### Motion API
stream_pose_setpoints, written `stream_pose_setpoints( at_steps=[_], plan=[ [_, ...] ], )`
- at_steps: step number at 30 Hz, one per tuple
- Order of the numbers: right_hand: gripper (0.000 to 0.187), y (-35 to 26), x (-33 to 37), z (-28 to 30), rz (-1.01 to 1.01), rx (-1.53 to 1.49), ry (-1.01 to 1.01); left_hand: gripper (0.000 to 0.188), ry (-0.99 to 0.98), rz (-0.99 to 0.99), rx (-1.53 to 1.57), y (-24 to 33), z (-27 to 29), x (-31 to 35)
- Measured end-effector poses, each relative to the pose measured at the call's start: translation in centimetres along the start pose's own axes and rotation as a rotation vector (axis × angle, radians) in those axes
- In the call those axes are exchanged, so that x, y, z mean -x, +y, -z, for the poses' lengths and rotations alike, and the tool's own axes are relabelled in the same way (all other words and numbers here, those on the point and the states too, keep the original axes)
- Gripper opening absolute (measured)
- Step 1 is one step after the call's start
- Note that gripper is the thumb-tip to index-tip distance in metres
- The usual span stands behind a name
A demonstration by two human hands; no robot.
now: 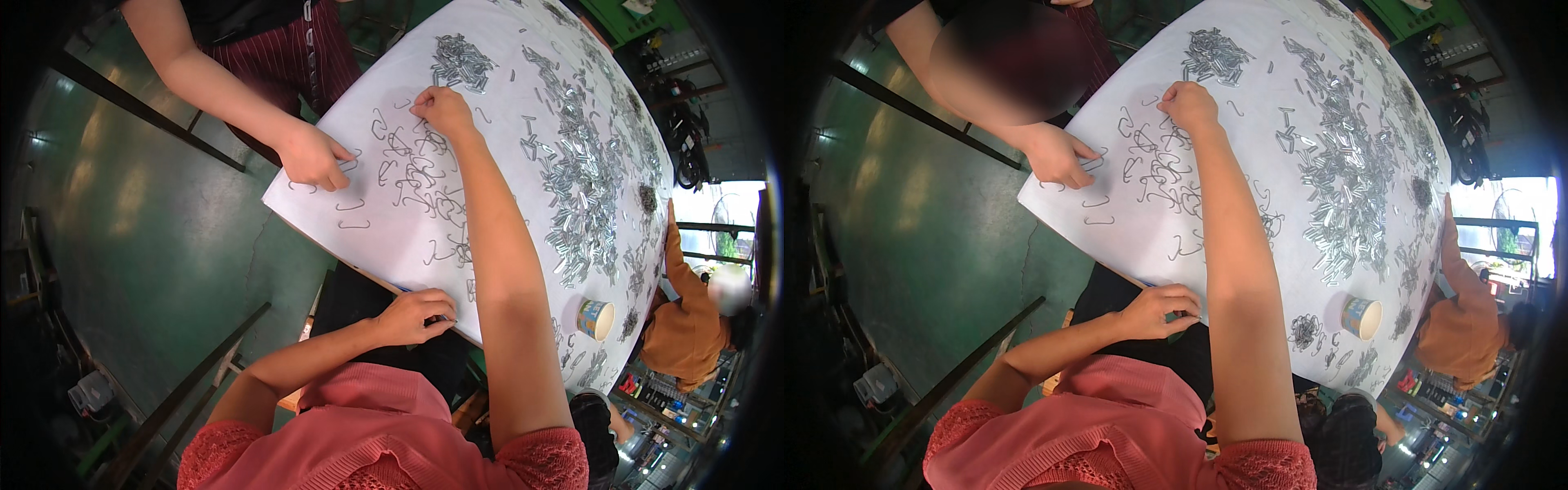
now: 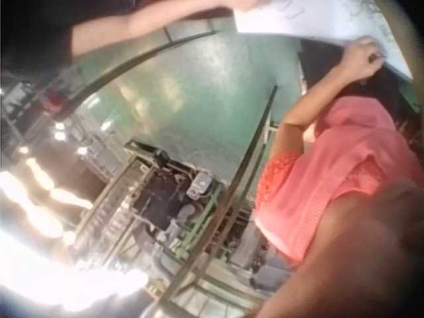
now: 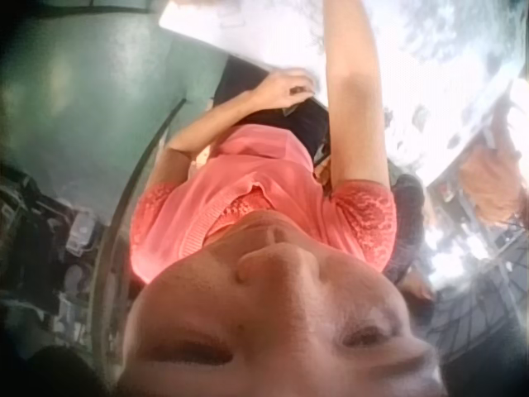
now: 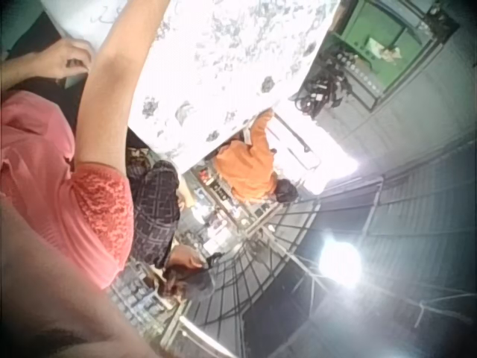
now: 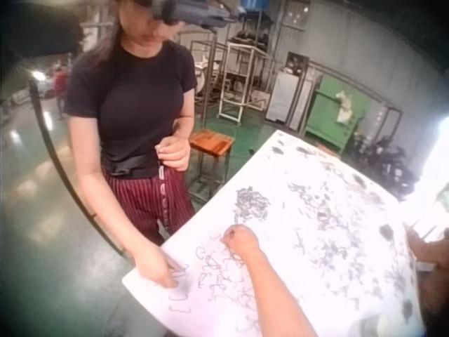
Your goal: The person sits at a table and repeatedly picks up small metal paperclips, linking them together by hand to form a chain. They occasionally place the growing chain onto a nearby metal rack. The task involves repetitive manual manipulation of the clips without the use of tools.
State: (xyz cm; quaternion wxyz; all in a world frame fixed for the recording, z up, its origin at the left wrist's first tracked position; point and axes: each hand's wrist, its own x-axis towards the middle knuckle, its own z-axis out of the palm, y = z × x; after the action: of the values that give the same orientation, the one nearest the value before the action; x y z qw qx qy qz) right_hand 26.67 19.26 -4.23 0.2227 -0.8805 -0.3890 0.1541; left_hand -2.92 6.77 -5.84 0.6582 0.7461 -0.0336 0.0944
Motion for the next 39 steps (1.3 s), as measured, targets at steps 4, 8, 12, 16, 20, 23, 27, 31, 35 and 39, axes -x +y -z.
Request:
stream_pose_setpoints(
  at_steps=[4, 8, 12, 16, 20, 23, 27, 31, 35, 39],
  plan=[
    [0.021, -0.9, 0.3, 0.2, 0.001, 0.022, -0.008, 0.01, 0.004, 0.004, -0.003, 0.0, 0.0, 0.0],
    [0.013, 1.9, 0.4, 1.0, -0.07, -0.912, -0.106, 0.011, 0.012, -0.027, -0.001, 0.0, 0.1, -0.1],
    [0.018, 1.5, 2.6, 2.1, -0.194, -1.708, -0.165, 0.011, 0.013, -0.042, 0.0, -0.5, -0.1, 0.0],
    [0.018, 0.5, 1.8, 1.2, -0.254, -1.201, -0.198, 0.01, 0.016, -0.034, 0.021, -0.5, 0.0, 0.0],
    [0.015, -0.6, 0.3, -0.5, -0.138, -0.625, -0.036, 0.01, -0.012, 0.0, 0.045, -0.5, -0.1, 0.0],
    [0.017, -0.6, -0.6, -1.1, 0.006, -0.413, -0.028, 0.01, 0.006, 0.0, 0.044, -0.4, 0.0, 0.2],
    [0.016, -1.3, -0.2, -0.4, 0.11, -0.102, -0.035, 0.01, 0.009, -0.012, 0.033, -0.3, 0.1, 0.1],
    [0.021, -1.9, 0.6, -1.1, 0.207, 0.209, 0.043, 0.01, 0.007, -0.031, -0.005, -0.2, 0.1, 0.0],
    [0.018, -1.7, 0.8, -1.4, 0.144, 0.154, 0.008, 0.01, -0.001, -0.035, -0.027, -0.2, 0.2, -0.1],
    [0.019, -1.0, 1.2, -0.8, 0.043, -0.301, -0.037, 0.009, -0.009, -0.041, -0.02, -0.4, 0.2, 0.0]
  ],
)
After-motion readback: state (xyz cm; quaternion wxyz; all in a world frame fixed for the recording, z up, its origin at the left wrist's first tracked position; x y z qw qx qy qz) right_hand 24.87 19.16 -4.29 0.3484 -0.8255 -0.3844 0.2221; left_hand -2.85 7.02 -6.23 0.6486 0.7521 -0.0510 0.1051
